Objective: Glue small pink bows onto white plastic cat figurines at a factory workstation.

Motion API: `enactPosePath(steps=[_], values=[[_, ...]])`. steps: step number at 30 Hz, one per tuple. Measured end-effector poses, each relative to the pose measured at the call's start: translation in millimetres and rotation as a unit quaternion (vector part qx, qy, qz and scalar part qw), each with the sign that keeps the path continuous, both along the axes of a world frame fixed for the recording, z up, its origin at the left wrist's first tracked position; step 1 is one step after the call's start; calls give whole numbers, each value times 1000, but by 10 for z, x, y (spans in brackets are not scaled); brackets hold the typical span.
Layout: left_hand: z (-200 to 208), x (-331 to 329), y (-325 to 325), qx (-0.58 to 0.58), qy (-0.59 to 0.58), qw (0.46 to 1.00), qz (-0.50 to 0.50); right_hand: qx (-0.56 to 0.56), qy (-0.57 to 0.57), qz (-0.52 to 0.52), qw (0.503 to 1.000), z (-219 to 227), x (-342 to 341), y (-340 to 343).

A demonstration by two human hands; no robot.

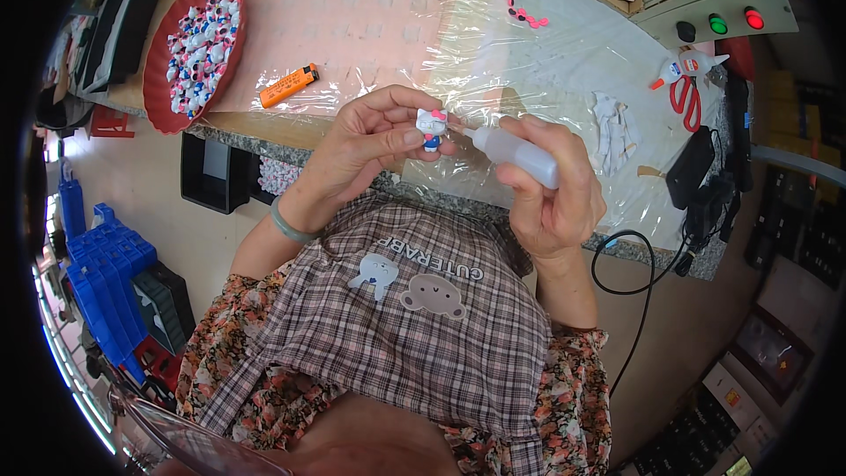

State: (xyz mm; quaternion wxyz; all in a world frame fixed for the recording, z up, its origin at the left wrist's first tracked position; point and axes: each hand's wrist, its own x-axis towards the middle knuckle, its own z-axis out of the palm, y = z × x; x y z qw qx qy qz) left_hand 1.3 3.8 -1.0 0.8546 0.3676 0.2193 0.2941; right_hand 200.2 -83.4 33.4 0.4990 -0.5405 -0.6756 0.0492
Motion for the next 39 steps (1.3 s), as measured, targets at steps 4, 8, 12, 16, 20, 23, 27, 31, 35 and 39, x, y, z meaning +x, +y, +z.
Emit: enactPosePath(steps=[4,8,12,16,20,23,27,31,35,39], values=[[-9,-11,-3,-20,-17,1000,6,12,-13,7,1000,-17,21,3],[-43,-21,4,-15,-18,1000,10,22,-36,12,999,-19,35,1],[-56,-20,11,0,-6,1000,15,38,-52,20,998,2,5,5],[-40,-6,11,0,-1,1000,17,12,-6,6,1000,-1,1,-16],[-25,-10,2,3,4,1000,13,-12,55,7,998,-23,-33,-35],[-9,-6,1,0,2,1000,8,-15,77,7,997,-39,-46,-25],[-5,3,8,0,-1,1000,1,-9,75,1,997,-54,-40,-7],[-29,9,28,5,-8,1000,4,-10,116,7,993,-65,-6,10],[-82,-2,48,12,14,999,33,-58,415,27,908,-62,76,85],[-183,1,54,64,81,993,58,-150,416,-10,897,-255,343,215]])
